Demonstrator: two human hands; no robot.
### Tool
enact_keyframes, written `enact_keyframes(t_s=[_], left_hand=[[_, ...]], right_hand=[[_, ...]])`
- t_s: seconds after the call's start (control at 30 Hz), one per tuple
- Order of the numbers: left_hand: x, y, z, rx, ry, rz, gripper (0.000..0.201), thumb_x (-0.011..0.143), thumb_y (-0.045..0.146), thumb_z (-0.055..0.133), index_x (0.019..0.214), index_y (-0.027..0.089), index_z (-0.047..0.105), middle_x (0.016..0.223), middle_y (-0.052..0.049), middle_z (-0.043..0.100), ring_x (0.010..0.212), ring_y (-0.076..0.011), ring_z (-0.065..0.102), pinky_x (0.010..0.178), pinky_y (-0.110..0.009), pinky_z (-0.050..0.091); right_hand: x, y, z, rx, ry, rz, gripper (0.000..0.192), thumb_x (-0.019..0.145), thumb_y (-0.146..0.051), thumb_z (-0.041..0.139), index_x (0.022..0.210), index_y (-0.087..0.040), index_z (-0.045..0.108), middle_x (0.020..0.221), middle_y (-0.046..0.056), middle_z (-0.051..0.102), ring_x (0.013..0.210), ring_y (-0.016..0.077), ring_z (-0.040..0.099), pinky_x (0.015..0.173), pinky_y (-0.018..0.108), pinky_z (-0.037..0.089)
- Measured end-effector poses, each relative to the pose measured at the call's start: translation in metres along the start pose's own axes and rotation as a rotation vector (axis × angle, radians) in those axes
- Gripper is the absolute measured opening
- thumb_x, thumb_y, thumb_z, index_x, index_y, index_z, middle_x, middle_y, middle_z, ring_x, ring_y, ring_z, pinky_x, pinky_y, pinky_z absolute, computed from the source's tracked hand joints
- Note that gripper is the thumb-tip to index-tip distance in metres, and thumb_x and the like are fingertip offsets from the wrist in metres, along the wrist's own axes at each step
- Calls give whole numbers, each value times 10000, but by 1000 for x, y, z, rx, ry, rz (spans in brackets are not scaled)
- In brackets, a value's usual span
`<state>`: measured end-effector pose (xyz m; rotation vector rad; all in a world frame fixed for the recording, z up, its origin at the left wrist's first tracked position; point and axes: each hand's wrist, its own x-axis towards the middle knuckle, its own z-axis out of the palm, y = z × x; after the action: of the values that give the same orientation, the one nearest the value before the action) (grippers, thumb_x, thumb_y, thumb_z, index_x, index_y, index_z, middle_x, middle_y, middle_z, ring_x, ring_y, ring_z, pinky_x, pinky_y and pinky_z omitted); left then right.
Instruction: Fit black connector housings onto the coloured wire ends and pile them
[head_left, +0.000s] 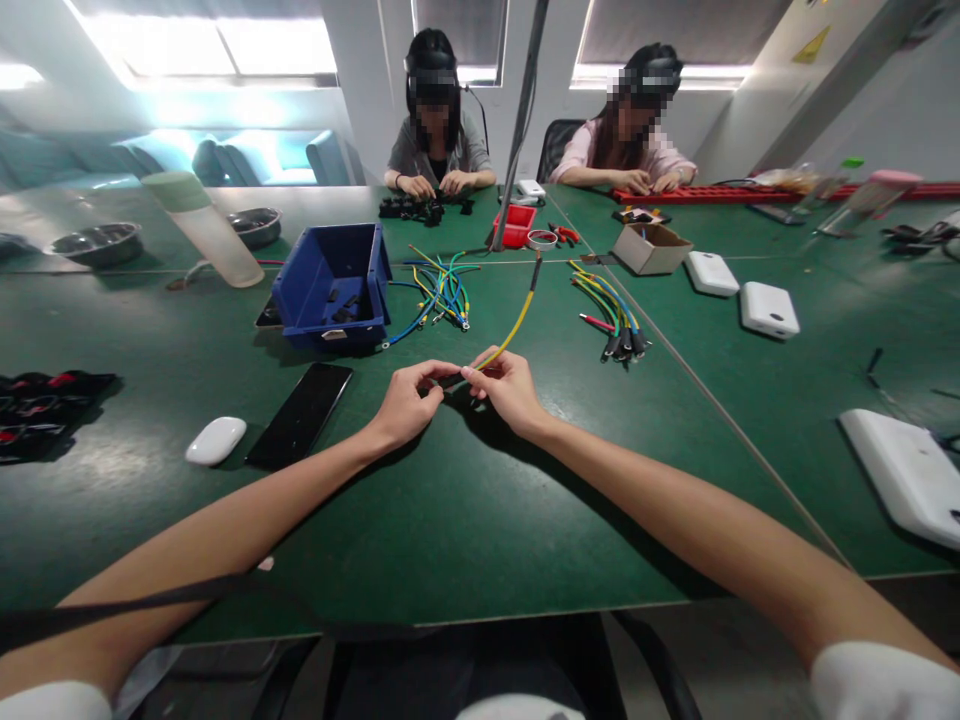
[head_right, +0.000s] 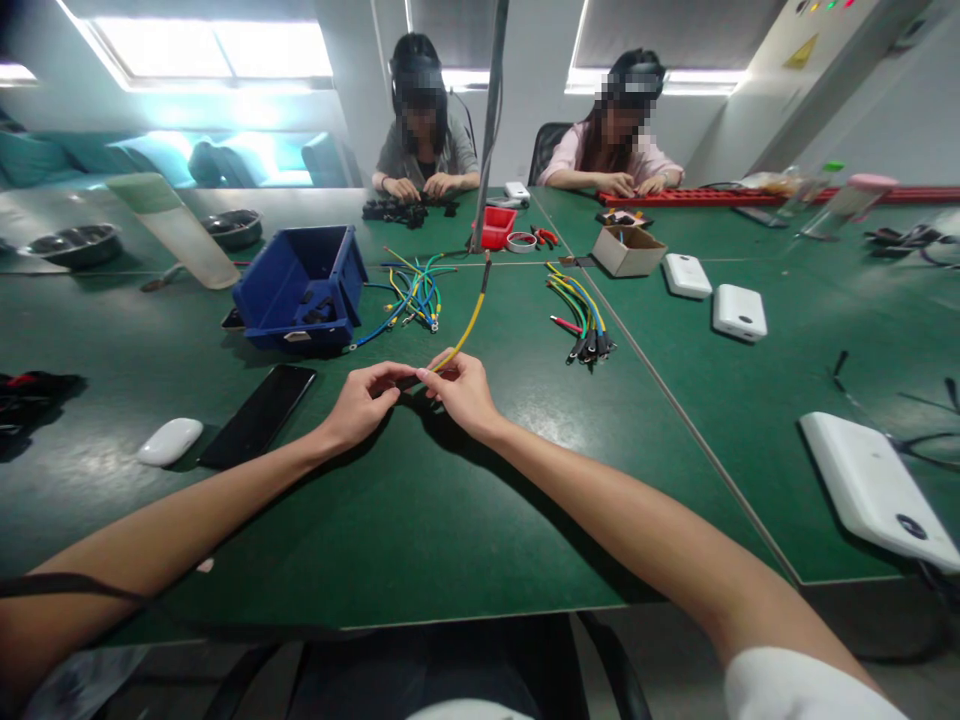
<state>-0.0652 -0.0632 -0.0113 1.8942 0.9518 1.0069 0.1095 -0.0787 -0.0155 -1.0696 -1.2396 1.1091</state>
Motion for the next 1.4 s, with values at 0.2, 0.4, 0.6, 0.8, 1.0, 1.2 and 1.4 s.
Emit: enact_keyframes(t_s=[0.2, 0.4, 0.6, 0.8, 1.0, 1.2, 1.4], left_hand=[[0, 2, 0, 2, 26, -30, 317, 779, 136, 528, 1030, 145, 721, 1025, -85, 736, 955, -215, 683, 860, -329, 533], [-2, 4, -1, -16, 19, -57, 349, 776, 99, 506, 1050, 138, 719, 1010, -77, 737, 904, -200, 682, 837, -320, 527], [-1, 3, -1, -44, 10, -47, 337, 788, 101, 509, 1043, 151, 725, 1032, -71, 735, 958, -203, 675, 897, -333, 516], [0, 6, -2, -39, -3, -52, 329, 791, 115, 514, 1038, 158, 727, 1017, -68, 738, 952, -204, 675, 910, -348, 517], [0, 9, -2, -58, -6, -57, 313, 791, 132, 528, 1026, 166, 732, 1007, -66, 738, 933, -204, 676, 879, -336, 528], [-1, 11, -4, -64, -20, -56, 315, 799, 129, 520, 1029, 158, 732, 1012, -71, 738, 933, -203, 675, 871, -332, 526], [-1, 9, -4, -105, -29, -58, 319, 802, 151, 539, 1060, 157, 727, 1030, -77, 738, 951, -210, 681, 881, -336, 530]], right_hand=[[1, 0, -1, 19, -3, 12, 326, 690, -450, 757, 716, -181, 573, 545, -19, 586, 493, 118, 562, 485, 239, 452], [2, 5, -3, 65, -7, 25, 303, 695, -418, 767, 708, -178, 582, 535, -22, 590, 478, 108, 543, 476, 229, 428], [2, 4, -2, 98, 3, 49, 318, 661, -413, 796, 689, -177, 586, 539, -19, 595, 477, 104, 539, 474, 225, 426], [3, 2, -2, 79, 9, 72, 296, 667, -404, 786, 688, -180, 594, 540, -12, 597, 487, 111, 549, 471, 226, 436], [3, 2, -2, 57, 15, 93, 310, 659, -428, 793, 688, -179, 609, 562, -2, 609, 519, 125, 574, 481, 232, 446], [4, 0, -3, 64, -14, 95, 319, 653, -431, 798, 682, -171, 615, 560, -1, 609, 509, 114, 555, 481, 226, 435], [5, 0, -7, 79, -59, 97, 322, 640, -446, 800, 679, -171, 635, 551, -1, 611, 496, 110, 540, 479, 230, 430]])
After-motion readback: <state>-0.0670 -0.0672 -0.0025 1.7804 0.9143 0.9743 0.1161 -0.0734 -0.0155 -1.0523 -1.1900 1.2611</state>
